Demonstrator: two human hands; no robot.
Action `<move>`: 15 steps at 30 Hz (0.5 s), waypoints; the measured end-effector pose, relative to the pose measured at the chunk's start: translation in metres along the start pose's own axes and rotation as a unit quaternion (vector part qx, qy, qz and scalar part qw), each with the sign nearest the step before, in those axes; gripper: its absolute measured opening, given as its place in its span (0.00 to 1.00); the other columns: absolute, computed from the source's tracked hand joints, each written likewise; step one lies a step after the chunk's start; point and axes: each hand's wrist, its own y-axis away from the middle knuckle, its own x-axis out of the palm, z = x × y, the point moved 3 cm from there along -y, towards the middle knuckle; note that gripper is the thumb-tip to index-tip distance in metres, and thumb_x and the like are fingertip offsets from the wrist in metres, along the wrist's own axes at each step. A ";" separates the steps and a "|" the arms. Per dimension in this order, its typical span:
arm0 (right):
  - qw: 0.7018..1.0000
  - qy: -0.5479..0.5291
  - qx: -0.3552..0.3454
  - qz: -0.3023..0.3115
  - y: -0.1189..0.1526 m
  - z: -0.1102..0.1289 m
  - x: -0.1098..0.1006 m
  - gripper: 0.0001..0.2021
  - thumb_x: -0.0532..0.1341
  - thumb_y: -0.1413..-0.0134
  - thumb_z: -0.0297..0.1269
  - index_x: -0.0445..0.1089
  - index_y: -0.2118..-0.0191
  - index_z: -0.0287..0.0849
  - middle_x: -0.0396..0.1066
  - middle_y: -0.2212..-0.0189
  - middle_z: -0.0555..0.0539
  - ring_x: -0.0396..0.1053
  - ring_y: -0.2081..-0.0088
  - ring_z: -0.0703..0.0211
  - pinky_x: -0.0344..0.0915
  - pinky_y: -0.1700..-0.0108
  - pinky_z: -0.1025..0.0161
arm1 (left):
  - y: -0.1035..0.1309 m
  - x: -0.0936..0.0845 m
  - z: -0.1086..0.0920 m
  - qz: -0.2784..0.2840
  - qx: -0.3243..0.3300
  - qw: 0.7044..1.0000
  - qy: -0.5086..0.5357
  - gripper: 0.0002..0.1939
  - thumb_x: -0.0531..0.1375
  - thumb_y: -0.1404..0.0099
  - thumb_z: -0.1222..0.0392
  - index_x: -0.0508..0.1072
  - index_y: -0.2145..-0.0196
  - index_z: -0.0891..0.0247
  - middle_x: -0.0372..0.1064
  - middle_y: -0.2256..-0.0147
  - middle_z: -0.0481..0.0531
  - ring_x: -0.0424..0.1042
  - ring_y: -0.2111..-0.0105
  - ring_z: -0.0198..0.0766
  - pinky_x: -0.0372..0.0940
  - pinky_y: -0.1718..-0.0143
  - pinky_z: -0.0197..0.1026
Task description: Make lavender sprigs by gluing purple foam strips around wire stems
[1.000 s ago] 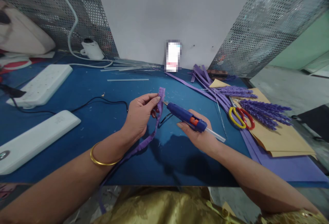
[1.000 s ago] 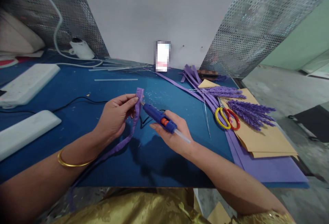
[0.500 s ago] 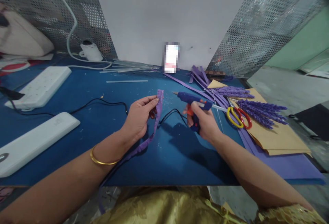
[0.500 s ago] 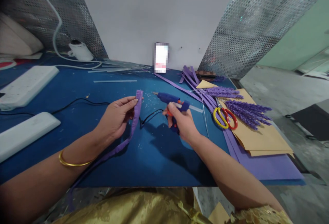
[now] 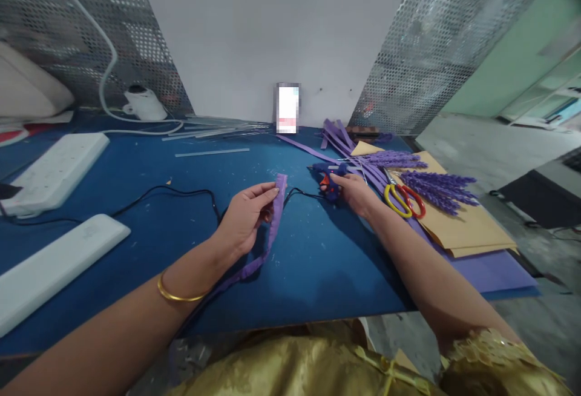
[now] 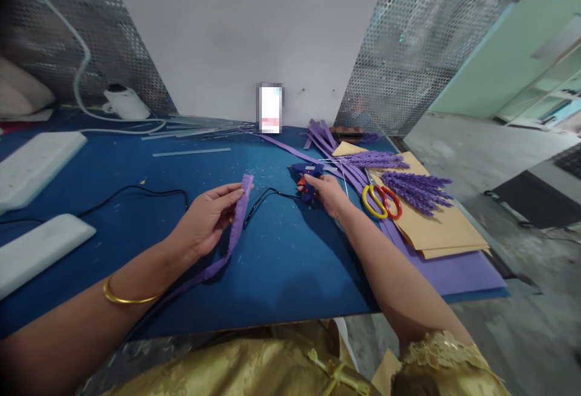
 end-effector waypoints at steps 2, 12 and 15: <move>0.993 0.108 -0.013 -0.046 -0.004 0.002 -0.014 0.14 0.61 0.42 0.46 0.72 0.68 0.39 0.77 0.69 0.41 0.75 0.63 0.51 0.70 0.60 0.59 | 0.000 0.000 0.000 0.007 0.001 1.000 0.000 0.13 0.73 0.53 0.62 0.81 0.67 0.66 0.68 0.78 0.45 0.60 0.81 0.26 0.55 0.80 0.31; 0.852 0.476 0.008 -0.218 -0.017 -0.001 -0.090 0.10 0.62 0.43 0.40 0.73 0.60 0.38 0.75 0.54 0.33 0.69 0.48 0.38 0.60 0.49 0.50 | 0.001 0.002 0.001 0.014 -0.007 1.000 -0.002 0.13 0.73 0.53 0.62 0.81 0.68 0.65 0.69 0.79 0.46 0.60 0.82 0.26 0.56 0.80 0.31; 0.834 0.497 0.007 -0.238 -0.022 -0.009 -0.088 0.12 0.59 0.40 0.37 0.73 0.55 0.37 0.75 0.54 0.32 0.71 0.51 0.40 0.61 0.52 0.53 | 0.002 0.003 0.002 0.019 -0.014 1.000 -0.005 0.14 0.73 0.53 0.61 0.81 0.67 0.66 0.69 0.78 0.46 0.60 0.81 0.26 0.56 0.80 0.31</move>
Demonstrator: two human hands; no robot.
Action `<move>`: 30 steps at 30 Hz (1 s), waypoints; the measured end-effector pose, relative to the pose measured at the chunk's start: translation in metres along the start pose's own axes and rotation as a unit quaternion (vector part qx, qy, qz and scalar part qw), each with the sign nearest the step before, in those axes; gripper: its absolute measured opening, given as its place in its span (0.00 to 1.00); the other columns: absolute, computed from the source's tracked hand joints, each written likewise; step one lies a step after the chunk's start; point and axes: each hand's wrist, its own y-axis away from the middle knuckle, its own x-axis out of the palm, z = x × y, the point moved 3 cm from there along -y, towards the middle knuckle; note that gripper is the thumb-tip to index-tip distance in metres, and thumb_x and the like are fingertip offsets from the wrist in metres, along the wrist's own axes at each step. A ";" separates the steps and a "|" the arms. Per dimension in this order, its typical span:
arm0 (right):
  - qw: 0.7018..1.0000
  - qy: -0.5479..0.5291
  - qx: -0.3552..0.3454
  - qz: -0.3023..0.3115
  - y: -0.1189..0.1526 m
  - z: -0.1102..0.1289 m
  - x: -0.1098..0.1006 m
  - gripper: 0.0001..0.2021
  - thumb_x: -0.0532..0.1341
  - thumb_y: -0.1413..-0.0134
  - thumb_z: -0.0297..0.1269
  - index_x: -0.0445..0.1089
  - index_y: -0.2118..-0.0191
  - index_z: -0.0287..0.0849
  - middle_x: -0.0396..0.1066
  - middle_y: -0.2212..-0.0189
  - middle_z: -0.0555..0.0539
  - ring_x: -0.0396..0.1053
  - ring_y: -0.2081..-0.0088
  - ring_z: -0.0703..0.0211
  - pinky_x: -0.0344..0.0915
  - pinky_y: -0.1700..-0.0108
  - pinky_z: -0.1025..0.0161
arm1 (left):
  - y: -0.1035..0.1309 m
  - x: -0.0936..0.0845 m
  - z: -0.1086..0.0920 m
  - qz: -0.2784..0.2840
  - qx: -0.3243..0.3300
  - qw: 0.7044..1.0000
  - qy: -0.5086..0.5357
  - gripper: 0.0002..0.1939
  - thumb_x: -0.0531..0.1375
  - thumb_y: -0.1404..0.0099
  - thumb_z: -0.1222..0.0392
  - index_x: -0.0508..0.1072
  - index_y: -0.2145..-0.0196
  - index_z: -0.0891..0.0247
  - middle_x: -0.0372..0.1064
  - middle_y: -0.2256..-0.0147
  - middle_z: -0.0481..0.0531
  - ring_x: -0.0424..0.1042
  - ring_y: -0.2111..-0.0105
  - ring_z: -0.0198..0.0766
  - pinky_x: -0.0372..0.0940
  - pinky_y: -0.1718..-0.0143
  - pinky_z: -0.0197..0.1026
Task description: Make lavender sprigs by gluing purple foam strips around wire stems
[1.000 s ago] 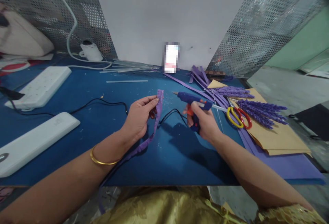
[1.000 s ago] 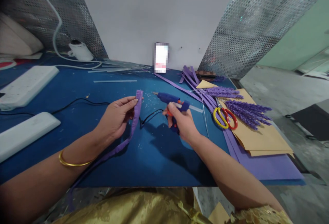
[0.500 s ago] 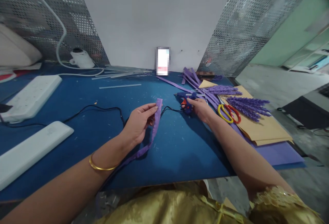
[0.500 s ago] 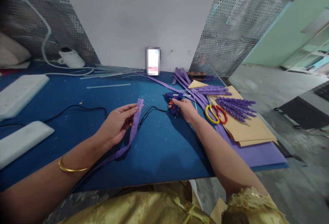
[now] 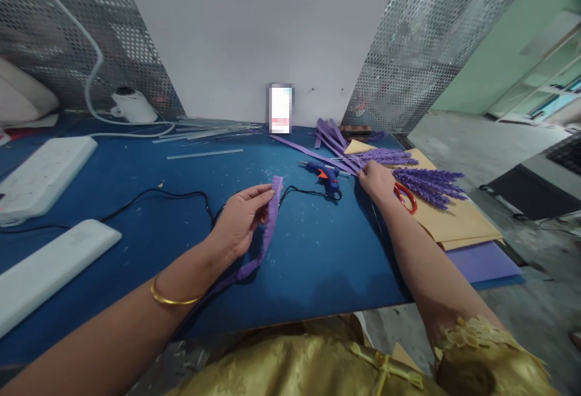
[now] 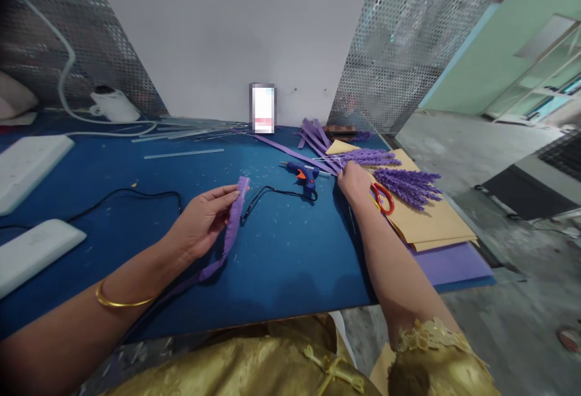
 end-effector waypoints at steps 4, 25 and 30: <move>1.000 -0.011 -0.005 -0.020 -0.001 0.002 0.000 0.12 0.55 0.40 0.32 0.74 0.57 0.35 0.76 0.57 0.31 0.72 0.54 0.40 0.60 0.55 0.54 | 0.002 0.001 0.000 -0.001 -0.011 1.000 -0.007 0.14 0.73 0.52 0.61 0.81 0.66 0.66 0.67 0.79 0.45 0.60 0.82 0.26 0.56 0.79 0.30; 0.849 -0.447 -0.262 0.099 0.131 0.102 -0.048 0.08 0.60 0.40 0.36 0.77 0.64 0.43 0.67 0.79 0.53 0.60 0.78 0.65 0.57 0.74 0.65 | 0.010 0.006 0.005 0.044 0.016 0.997 -0.055 0.15 0.70 0.47 0.59 0.83 0.60 0.61 0.73 0.74 0.48 0.61 0.78 0.29 0.54 0.76 0.33; 0.816 -0.476 -0.256 0.203 0.136 0.105 -0.049 0.09 0.59 0.42 0.34 0.77 0.62 0.41 0.63 0.82 0.55 0.58 0.81 0.67 0.55 0.77 0.67 | 0.012 0.007 0.006 0.048 0.014 0.997 -0.055 0.15 0.70 0.48 0.59 0.84 0.61 0.61 0.71 0.76 0.47 0.60 0.79 0.29 0.53 0.77 0.33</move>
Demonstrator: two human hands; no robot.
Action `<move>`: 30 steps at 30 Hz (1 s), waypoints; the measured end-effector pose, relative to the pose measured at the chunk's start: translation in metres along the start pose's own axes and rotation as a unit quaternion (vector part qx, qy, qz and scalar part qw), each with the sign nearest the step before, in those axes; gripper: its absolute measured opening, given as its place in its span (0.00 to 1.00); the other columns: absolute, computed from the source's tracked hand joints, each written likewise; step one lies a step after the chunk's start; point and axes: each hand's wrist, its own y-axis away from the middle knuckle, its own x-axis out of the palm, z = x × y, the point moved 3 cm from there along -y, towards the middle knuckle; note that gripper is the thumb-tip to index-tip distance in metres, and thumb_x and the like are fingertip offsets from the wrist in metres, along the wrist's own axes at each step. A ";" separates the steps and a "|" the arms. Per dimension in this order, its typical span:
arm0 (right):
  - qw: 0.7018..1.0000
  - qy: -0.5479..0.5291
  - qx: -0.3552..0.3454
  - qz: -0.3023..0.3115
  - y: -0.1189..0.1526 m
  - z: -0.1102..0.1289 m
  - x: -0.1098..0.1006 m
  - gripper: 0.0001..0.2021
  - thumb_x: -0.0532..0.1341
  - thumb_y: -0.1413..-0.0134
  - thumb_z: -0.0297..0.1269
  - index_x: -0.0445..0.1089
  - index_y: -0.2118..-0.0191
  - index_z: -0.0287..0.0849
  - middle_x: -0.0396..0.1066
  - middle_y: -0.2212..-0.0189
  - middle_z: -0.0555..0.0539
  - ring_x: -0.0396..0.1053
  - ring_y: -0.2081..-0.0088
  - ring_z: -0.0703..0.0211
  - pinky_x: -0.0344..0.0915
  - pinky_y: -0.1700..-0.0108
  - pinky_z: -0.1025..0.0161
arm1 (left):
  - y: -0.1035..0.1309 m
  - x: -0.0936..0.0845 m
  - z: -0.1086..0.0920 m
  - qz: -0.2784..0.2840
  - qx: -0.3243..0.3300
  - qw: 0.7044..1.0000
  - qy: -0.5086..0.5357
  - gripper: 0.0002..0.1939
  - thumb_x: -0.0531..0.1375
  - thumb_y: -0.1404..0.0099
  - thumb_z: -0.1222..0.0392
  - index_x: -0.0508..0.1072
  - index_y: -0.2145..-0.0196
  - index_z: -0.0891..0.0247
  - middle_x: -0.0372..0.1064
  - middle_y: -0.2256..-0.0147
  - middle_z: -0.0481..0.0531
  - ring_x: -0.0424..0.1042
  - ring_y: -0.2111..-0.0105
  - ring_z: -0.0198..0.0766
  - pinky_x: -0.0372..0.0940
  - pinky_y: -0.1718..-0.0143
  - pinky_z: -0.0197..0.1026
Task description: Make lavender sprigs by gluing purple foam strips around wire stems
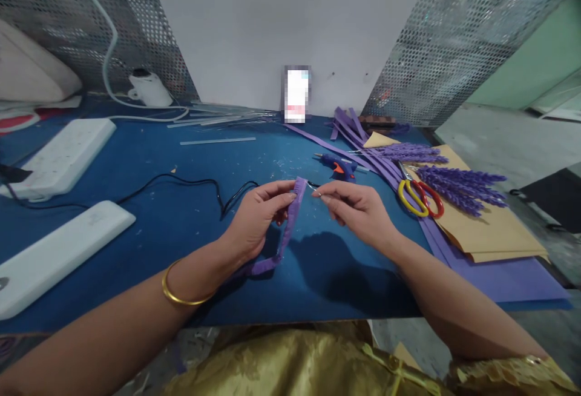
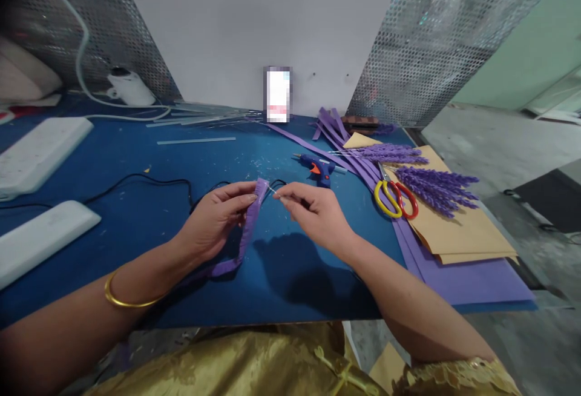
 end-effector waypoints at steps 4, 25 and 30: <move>0.997 -0.051 0.049 0.036 -0.001 -0.002 0.003 0.10 0.59 0.42 0.37 0.76 0.62 0.39 0.61 0.83 0.56 0.57 0.82 0.68 0.54 0.79 0.68 | -0.001 0.000 0.000 0.008 0.001 1.000 -0.003 0.13 0.69 0.47 0.60 0.84 0.62 0.59 0.71 0.76 0.47 0.60 0.79 0.28 0.54 0.76 0.33; 0.983 -0.167 0.074 0.035 0.000 -0.012 0.013 0.16 0.62 0.45 0.32 0.75 0.50 0.40 0.63 0.85 0.58 0.58 0.84 0.69 0.58 0.80 0.68 | 0.001 0.002 -0.002 0.014 -0.051 0.998 0.028 0.11 0.71 0.51 0.61 0.84 0.66 0.60 0.71 0.76 0.46 0.62 0.78 0.27 0.56 0.75 0.31; 0.981 -0.177 0.073 0.009 0.001 -0.012 0.016 0.15 0.62 0.46 0.31 0.77 0.52 0.41 0.63 0.84 0.57 0.59 0.84 0.68 0.57 0.81 0.68 | 0.000 0.001 -0.001 0.015 -0.053 0.998 0.024 0.10 0.70 0.50 0.61 0.83 0.67 0.62 0.69 0.77 0.46 0.61 0.79 0.27 0.56 0.76 0.32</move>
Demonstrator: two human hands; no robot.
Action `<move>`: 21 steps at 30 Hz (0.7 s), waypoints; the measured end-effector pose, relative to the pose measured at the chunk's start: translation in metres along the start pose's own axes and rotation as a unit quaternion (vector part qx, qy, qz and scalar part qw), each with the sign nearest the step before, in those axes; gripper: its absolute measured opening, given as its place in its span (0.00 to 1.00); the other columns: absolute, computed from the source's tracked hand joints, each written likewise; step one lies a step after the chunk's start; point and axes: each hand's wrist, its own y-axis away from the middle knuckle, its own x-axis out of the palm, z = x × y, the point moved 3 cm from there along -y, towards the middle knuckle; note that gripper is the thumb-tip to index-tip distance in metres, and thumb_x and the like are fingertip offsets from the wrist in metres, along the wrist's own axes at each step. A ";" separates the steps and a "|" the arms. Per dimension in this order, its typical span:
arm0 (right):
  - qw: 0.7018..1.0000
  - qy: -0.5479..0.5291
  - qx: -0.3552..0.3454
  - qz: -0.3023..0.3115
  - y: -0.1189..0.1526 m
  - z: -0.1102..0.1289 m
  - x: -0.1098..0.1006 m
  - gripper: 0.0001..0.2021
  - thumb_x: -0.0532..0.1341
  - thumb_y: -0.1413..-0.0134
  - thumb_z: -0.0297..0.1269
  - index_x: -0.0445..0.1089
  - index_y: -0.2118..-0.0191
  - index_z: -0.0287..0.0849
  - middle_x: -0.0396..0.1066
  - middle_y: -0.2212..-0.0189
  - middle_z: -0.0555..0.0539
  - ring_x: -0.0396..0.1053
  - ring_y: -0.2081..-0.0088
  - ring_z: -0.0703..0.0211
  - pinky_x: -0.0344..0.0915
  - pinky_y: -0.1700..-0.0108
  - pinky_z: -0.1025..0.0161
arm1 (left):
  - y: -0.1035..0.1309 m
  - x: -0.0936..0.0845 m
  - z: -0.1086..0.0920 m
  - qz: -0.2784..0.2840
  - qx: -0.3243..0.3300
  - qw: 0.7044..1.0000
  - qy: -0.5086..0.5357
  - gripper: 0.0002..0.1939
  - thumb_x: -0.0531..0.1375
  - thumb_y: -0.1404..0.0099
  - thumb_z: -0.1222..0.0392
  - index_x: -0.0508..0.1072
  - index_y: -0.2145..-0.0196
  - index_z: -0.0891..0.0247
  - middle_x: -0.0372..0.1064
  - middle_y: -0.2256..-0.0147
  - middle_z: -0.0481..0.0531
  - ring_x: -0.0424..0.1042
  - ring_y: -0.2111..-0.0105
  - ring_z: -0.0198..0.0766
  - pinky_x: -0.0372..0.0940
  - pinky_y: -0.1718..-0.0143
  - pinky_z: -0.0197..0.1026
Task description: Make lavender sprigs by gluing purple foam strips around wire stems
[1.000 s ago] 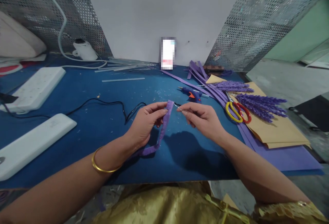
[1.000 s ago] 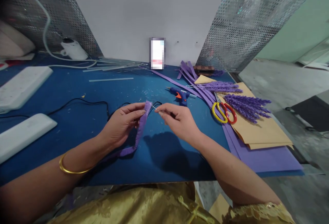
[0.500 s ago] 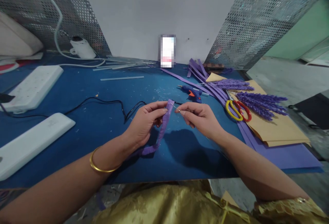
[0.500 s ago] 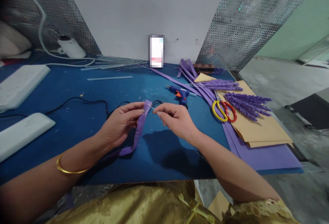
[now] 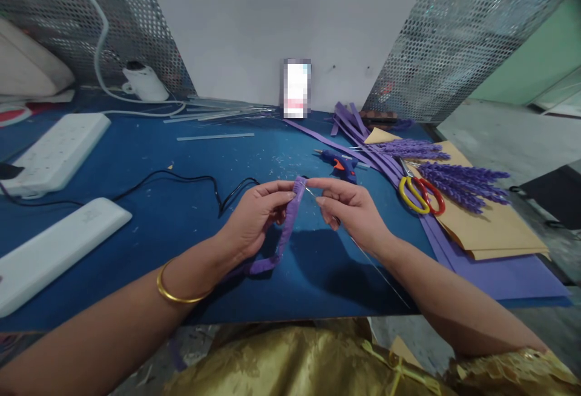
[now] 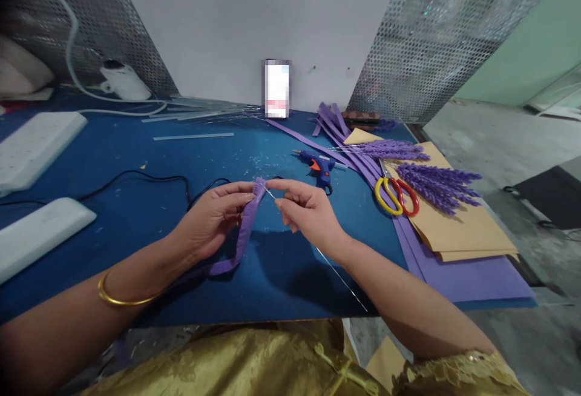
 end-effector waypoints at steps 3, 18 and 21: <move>1.000 0.019 -0.013 -0.003 0.001 -0.001 0.001 0.15 0.61 0.45 0.31 0.77 0.52 0.41 0.62 0.84 0.58 0.58 0.84 0.69 0.57 0.81 0.68 | -0.001 -0.001 0.001 0.006 0.004 1.000 -0.003 0.10 0.68 0.49 0.61 0.82 0.66 0.63 0.68 0.77 0.46 0.61 0.79 0.29 0.55 0.78 0.33; 0.902 0.335 -0.273 -0.002 0.012 0.000 0.005 0.19 0.53 0.38 0.26 0.74 0.45 0.39 0.77 0.67 0.46 0.72 0.68 0.63 0.66 0.64 0.67 | -0.001 -0.004 -0.004 -0.006 0.053 0.996 -0.074 0.10 0.67 0.46 0.56 0.75 0.79 0.65 0.64 0.82 0.45 0.58 0.81 0.28 0.51 0.79 0.34; 0.849 0.436 -0.298 0.003 0.014 0.001 0.005 0.21 0.51 0.36 0.26 0.73 0.43 0.40 0.74 0.71 0.48 0.69 0.72 0.63 0.62 0.68 0.67 | -0.002 -0.004 -0.004 0.005 0.046 0.996 -0.072 0.13 0.66 0.45 0.56 0.73 0.80 0.65 0.65 0.82 0.46 0.60 0.80 0.29 0.52 0.78 0.34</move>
